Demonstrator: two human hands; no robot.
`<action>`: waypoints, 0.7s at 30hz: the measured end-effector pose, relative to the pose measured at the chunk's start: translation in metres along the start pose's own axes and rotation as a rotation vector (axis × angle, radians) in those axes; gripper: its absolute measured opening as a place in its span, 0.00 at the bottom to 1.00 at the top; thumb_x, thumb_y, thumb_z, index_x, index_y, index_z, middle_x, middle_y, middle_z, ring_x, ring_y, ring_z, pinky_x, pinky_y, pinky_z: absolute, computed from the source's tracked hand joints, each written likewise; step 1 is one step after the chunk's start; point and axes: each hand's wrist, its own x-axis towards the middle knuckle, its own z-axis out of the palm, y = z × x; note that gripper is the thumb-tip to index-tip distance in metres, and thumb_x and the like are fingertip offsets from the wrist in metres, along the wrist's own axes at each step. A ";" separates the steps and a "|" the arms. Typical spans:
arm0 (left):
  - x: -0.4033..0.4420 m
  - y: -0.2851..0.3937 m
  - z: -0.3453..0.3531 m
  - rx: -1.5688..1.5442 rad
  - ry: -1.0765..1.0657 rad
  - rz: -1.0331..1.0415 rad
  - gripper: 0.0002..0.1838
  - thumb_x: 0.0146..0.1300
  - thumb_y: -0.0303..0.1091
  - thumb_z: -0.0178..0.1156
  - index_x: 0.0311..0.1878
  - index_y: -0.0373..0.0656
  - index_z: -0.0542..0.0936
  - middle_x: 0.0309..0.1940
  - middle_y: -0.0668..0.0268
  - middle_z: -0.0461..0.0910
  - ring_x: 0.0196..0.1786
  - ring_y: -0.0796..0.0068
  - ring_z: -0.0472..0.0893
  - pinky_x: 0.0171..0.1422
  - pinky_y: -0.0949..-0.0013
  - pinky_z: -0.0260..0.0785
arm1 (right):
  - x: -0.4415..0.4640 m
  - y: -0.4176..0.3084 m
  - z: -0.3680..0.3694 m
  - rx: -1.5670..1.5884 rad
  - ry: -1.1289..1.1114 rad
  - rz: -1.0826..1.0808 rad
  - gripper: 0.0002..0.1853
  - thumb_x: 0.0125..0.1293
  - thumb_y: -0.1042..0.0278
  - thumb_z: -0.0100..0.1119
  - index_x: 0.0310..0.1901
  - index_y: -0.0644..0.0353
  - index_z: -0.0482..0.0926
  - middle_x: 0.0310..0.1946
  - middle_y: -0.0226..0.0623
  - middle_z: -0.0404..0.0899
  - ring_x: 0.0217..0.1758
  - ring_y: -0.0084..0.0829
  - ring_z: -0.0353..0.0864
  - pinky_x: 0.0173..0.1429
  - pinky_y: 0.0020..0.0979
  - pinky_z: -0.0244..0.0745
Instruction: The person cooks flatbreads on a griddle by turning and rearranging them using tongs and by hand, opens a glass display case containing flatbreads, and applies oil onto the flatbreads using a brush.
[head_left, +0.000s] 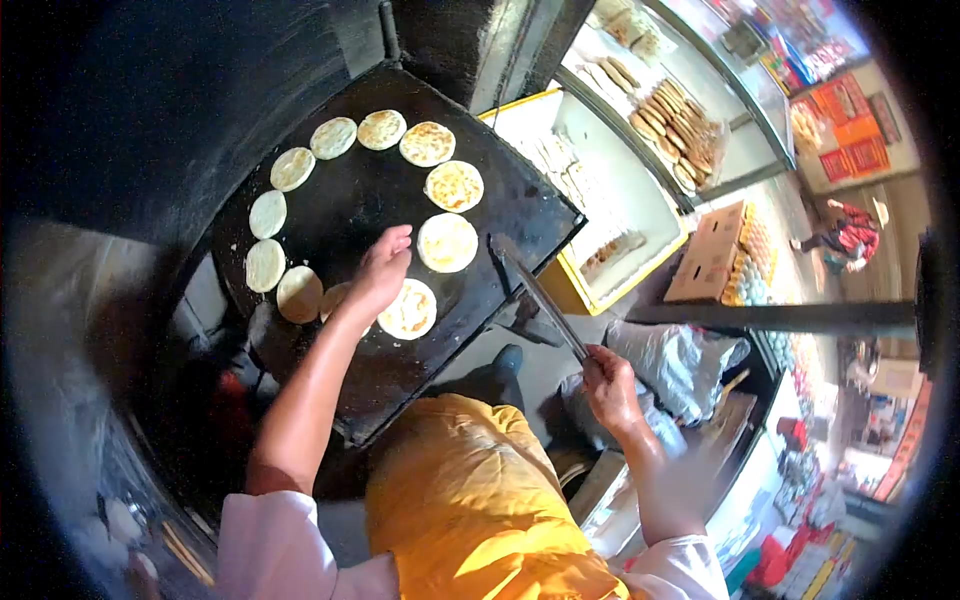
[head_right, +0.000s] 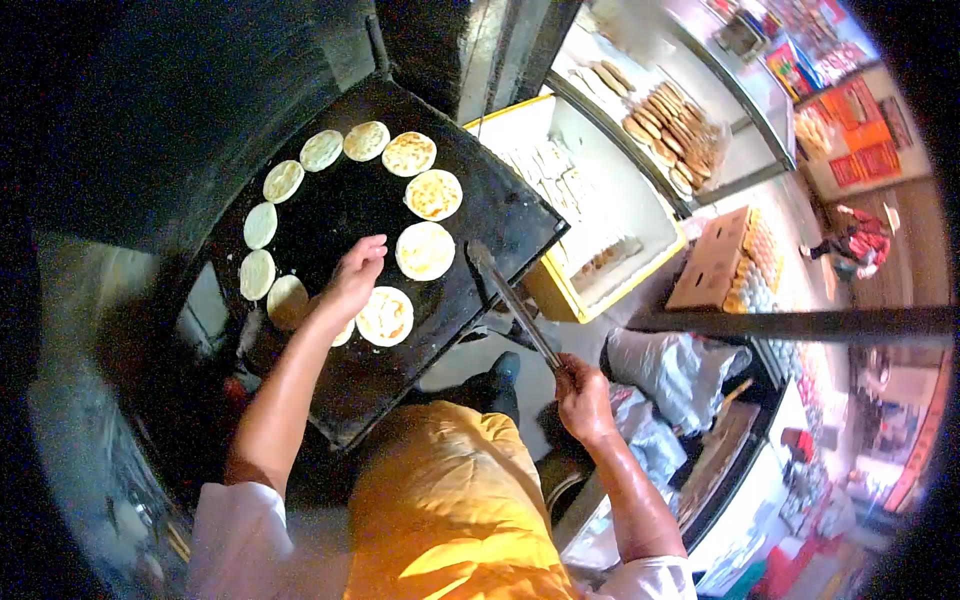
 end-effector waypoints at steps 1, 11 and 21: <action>0.007 0.003 0.013 0.037 0.061 -0.022 0.22 0.70 0.31 0.51 0.66 0.41 0.71 0.59 0.52 0.78 0.61 0.64 0.78 0.65 0.65 0.68 | 0.013 0.004 -0.009 -0.048 -0.018 -0.025 0.14 0.69 0.80 0.49 0.55 0.73 0.76 0.26 0.29 0.71 0.29 0.21 0.67 0.35 0.27 0.69; 0.004 0.053 0.043 -0.236 0.047 -0.408 0.43 0.66 0.69 0.49 0.76 0.51 0.59 0.67 0.59 0.70 0.62 0.64 0.73 0.64 0.53 0.62 | 0.065 -0.025 -0.063 0.141 -0.440 -0.024 0.09 0.74 0.69 0.51 0.44 0.64 0.79 0.23 0.22 0.68 0.26 0.16 0.64 0.31 0.23 0.61; -0.015 0.061 0.009 -0.185 0.386 -0.315 0.26 0.70 0.46 0.57 0.66 0.42 0.71 0.51 0.63 0.80 0.53 0.72 0.78 0.54 0.69 0.68 | 0.105 -0.009 -0.103 0.119 -0.420 -0.019 0.13 0.68 0.82 0.44 0.48 0.68 0.78 0.24 0.23 0.68 0.29 0.18 0.65 0.35 0.25 0.66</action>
